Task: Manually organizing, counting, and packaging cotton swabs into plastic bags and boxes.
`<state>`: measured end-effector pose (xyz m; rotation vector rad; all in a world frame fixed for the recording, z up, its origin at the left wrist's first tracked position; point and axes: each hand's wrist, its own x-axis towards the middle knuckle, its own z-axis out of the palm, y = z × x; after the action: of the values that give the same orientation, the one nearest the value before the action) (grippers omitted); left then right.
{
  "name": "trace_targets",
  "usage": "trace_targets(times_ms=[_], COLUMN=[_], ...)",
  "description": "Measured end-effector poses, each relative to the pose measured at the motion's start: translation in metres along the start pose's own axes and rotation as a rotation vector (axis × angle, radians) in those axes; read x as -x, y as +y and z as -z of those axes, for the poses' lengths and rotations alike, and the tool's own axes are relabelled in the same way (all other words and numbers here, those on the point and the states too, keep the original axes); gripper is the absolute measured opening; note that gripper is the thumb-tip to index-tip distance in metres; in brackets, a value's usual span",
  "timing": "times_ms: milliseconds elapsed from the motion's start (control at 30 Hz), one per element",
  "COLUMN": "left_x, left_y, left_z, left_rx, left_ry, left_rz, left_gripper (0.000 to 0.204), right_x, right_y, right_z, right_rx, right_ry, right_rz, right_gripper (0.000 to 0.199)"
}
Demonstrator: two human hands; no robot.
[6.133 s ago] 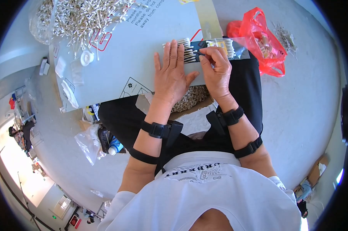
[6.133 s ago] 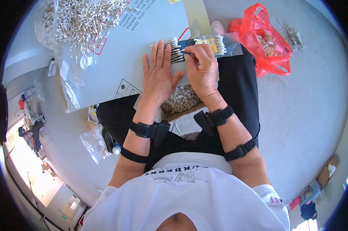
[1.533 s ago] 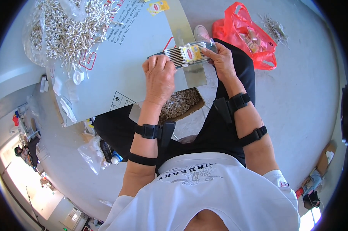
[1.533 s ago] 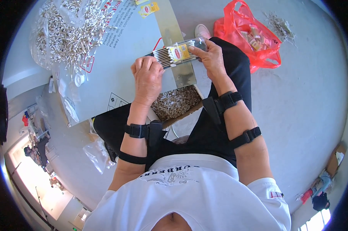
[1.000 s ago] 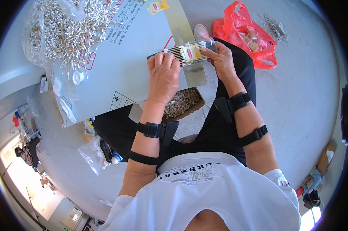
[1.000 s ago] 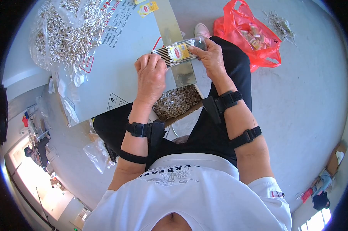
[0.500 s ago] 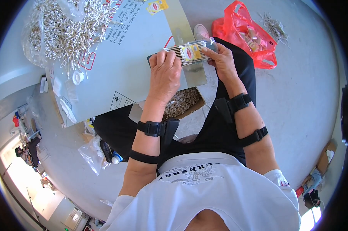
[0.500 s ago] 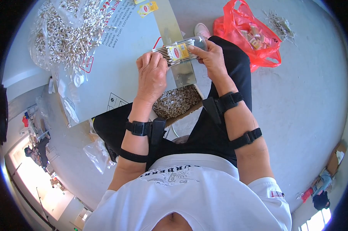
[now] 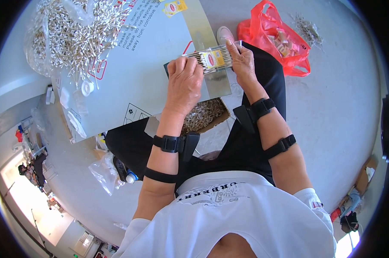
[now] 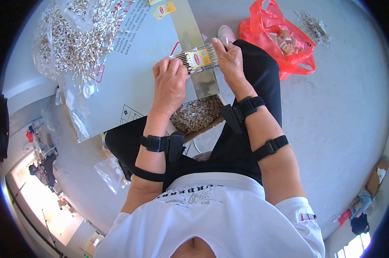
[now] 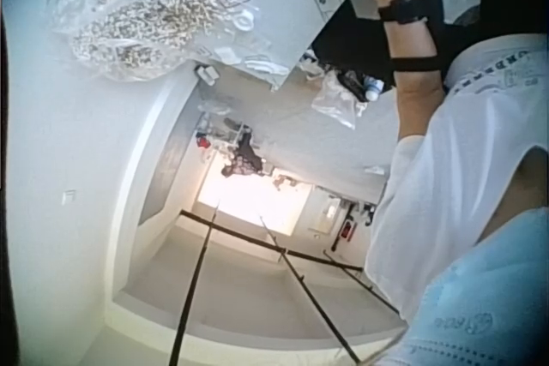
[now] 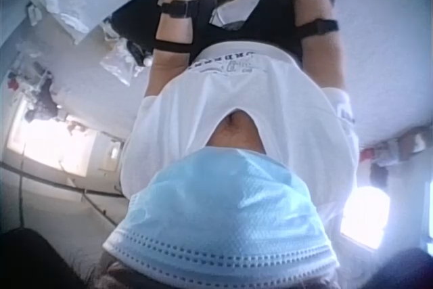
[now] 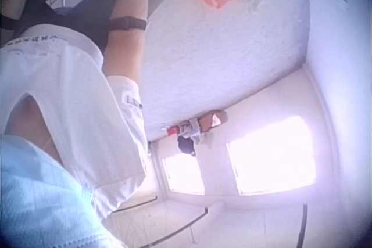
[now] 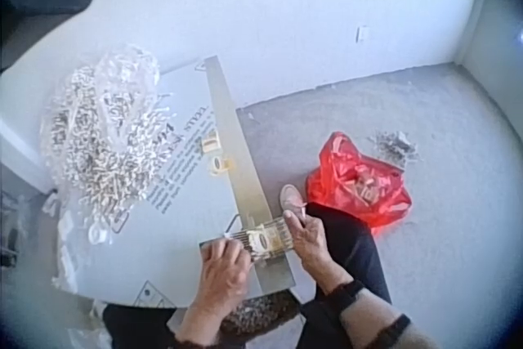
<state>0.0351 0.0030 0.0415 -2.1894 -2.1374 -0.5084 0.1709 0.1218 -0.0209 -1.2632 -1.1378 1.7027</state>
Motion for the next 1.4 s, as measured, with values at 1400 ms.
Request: trace_targets(times_ms=[1400], left_x=[-0.028], left_y=[0.045], left_z=[-0.047], left_rx=[1.100], left_ry=[0.625], left_rz=[0.581], left_gripper=[0.048], right_x=[0.003], right_y=[0.002], right_z=[-0.004], right_rx=[0.013], right_ry=[0.007], right_rz=[0.062], right_gripper=[0.041])
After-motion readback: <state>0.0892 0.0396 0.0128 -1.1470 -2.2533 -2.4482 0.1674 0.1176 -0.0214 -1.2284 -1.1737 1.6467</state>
